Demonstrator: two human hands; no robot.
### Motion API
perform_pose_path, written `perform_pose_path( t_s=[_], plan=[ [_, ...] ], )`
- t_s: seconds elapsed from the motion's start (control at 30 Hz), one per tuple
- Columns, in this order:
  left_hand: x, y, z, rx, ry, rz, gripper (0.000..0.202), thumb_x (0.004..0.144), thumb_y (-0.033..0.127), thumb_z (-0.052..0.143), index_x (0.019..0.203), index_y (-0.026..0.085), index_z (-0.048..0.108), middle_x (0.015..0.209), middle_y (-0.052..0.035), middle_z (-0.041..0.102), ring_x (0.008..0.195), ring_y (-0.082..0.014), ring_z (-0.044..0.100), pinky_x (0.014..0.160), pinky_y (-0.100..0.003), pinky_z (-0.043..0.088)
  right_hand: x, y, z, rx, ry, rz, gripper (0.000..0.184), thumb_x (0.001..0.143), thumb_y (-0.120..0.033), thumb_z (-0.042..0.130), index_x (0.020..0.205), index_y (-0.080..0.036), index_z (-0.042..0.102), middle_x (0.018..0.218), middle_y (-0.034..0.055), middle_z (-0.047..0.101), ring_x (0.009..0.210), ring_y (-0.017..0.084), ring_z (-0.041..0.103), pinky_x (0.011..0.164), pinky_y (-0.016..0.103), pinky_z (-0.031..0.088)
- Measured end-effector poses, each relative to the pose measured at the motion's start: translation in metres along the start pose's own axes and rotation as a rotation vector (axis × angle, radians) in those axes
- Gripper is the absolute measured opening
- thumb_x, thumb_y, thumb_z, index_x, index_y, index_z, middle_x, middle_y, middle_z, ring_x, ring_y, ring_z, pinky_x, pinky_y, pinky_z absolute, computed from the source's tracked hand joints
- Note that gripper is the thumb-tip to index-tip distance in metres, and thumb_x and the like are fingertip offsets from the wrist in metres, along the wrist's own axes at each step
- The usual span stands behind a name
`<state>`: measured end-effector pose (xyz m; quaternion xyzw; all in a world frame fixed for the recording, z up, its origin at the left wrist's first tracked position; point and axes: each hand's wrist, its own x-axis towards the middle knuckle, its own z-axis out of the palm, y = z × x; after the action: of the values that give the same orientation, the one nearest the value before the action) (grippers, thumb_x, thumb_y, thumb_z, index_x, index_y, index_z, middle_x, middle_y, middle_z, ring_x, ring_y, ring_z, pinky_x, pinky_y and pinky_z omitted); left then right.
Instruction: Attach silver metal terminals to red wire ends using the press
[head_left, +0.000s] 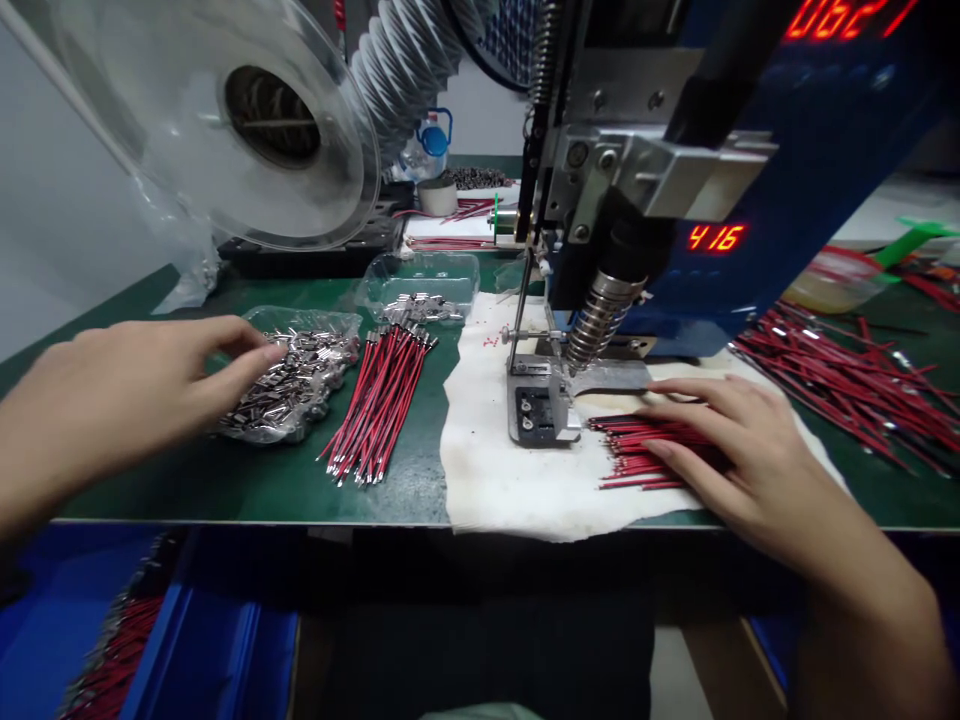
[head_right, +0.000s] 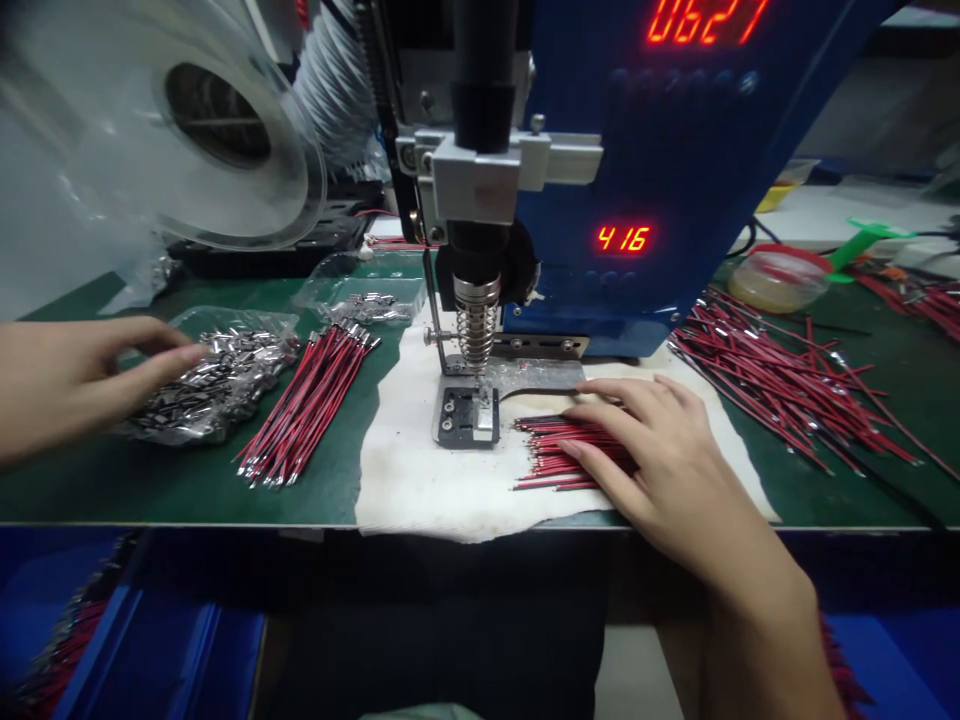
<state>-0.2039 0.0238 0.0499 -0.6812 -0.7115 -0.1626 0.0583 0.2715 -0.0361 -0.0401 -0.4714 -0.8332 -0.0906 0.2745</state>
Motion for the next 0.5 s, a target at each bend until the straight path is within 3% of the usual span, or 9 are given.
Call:
perform_pose_path(
  t_s=[0.1, 0.2, 0.4, 0.5],
  plan=[
    [0.0069, 0.0051, 0.0027, 0.08, -0.23, 0.065, 0.056, 0.08, 0.07, 0.056, 0.099, 0.023, 0.082, 0.076, 0.0036, 0.07, 0.071, -0.02, 0.063, 0.092, -0.043, 0.05, 0.0004, -0.0019, -0.0007, 0.013, 0.001, 0.006, 0.023, 0.104, -0.037, 0.058, 0.121, -0.026, 0.068, 0.13, 0.0113, 0.069, 0.12, 0.033, 0.065, 0.107, 0.058, 0.043],
    [0.0098, 0.0098, 0.0045, 0.08, -0.311, 0.041, 0.053, 0.073, 0.069, 0.067, 0.096, 0.024, 0.083, 0.075, 0.0048, 0.071, 0.071, -0.019, 0.065, 0.089, -0.036, 0.052, 0.001, -0.0041, -0.0016, 0.032, 0.001, 0.02, 0.022, 0.103, -0.037, 0.059, 0.121, -0.025, 0.067, 0.129, 0.0111, 0.069, 0.12, 0.033, 0.065, 0.107, 0.057, 0.045],
    [0.0049, 0.0091, 0.0087, 0.115, -0.175, 0.077, 0.067, 0.085, 0.077, 0.051, 0.098, 0.021, 0.084, 0.07, 0.0072, 0.069, 0.075, -0.0145, 0.068, 0.095, -0.042, 0.049, 0.0023, -0.0069, -0.0037, 0.062, 0.017, 0.012, 0.015, 0.102, -0.029, 0.062, 0.115, -0.026, 0.068, 0.123, 0.0089, 0.071, 0.115, 0.031, 0.067, 0.105, 0.055, 0.046],
    [0.0045, 0.0089, 0.0085, 0.109, -0.119, 0.019, 0.055, 0.078, 0.071, 0.067, 0.093, 0.021, 0.085, 0.055, 0.0087, 0.061, 0.08, -0.0203, 0.072, 0.093, -0.046, 0.051, 0.0031, -0.0072, -0.0044, 0.064, 0.048, -0.024, 0.011, 0.1, -0.022, 0.064, 0.11, -0.026, 0.067, 0.117, 0.0084, 0.072, 0.111, 0.03, 0.067, 0.103, 0.054, 0.048]
  ],
)
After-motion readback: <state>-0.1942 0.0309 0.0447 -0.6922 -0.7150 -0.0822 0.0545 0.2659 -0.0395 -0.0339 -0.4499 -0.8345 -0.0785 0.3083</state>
